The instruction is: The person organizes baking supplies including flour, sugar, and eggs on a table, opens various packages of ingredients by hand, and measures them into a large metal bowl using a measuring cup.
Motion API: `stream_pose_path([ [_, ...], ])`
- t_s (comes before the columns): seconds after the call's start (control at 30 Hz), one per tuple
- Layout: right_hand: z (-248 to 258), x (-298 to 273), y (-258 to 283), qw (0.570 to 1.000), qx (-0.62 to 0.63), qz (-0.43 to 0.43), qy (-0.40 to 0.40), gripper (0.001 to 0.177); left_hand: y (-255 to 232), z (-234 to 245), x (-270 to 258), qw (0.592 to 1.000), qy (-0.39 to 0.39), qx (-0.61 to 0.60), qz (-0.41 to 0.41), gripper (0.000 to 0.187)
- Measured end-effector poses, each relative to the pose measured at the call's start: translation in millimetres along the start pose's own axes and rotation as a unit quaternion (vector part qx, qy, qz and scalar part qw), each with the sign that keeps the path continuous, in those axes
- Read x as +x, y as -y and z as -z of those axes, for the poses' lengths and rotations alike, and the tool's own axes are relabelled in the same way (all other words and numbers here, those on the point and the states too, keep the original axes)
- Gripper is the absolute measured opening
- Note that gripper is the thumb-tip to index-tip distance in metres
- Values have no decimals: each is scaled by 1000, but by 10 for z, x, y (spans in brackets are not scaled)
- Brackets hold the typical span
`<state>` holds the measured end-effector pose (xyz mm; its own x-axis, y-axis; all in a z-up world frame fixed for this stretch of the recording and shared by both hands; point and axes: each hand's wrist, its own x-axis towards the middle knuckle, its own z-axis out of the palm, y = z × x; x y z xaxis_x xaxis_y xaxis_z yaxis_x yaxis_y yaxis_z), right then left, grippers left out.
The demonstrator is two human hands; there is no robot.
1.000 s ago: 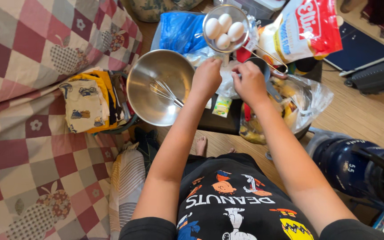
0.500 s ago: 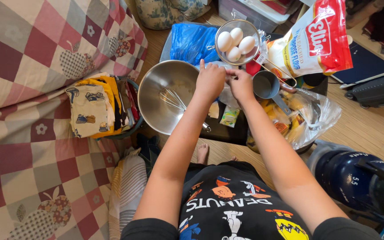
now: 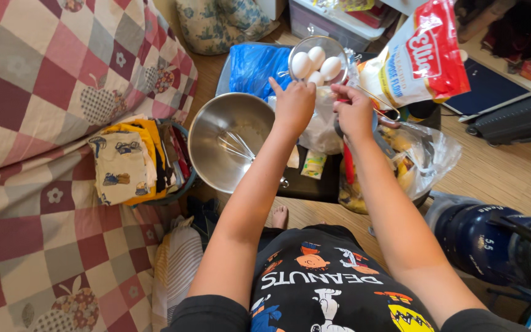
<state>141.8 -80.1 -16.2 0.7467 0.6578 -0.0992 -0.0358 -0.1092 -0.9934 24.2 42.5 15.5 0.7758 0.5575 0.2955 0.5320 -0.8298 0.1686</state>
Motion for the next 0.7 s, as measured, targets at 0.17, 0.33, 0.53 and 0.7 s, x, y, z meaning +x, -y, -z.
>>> stream_pose_path([
  [0.17, 316, 31, -100, 993, -61, 104, 5, 61, -197, 253, 196, 999, -35, 20, 1, 12],
  [0.33, 403, 1, -244, 997, -72, 34, 13, 58, -404, 516, 381, 995, -95, -33, -10, 20],
  [0.53, 385, -132, -105, 998, 30, -51, 8, 66, -529, 637, 442, 967, -130, -218, -20, 22],
  [0.7, 408, -206, -55, 951, 288, -104, 50, 53, -486, 535, 442, 903, -189, -387, -2, 11],
])
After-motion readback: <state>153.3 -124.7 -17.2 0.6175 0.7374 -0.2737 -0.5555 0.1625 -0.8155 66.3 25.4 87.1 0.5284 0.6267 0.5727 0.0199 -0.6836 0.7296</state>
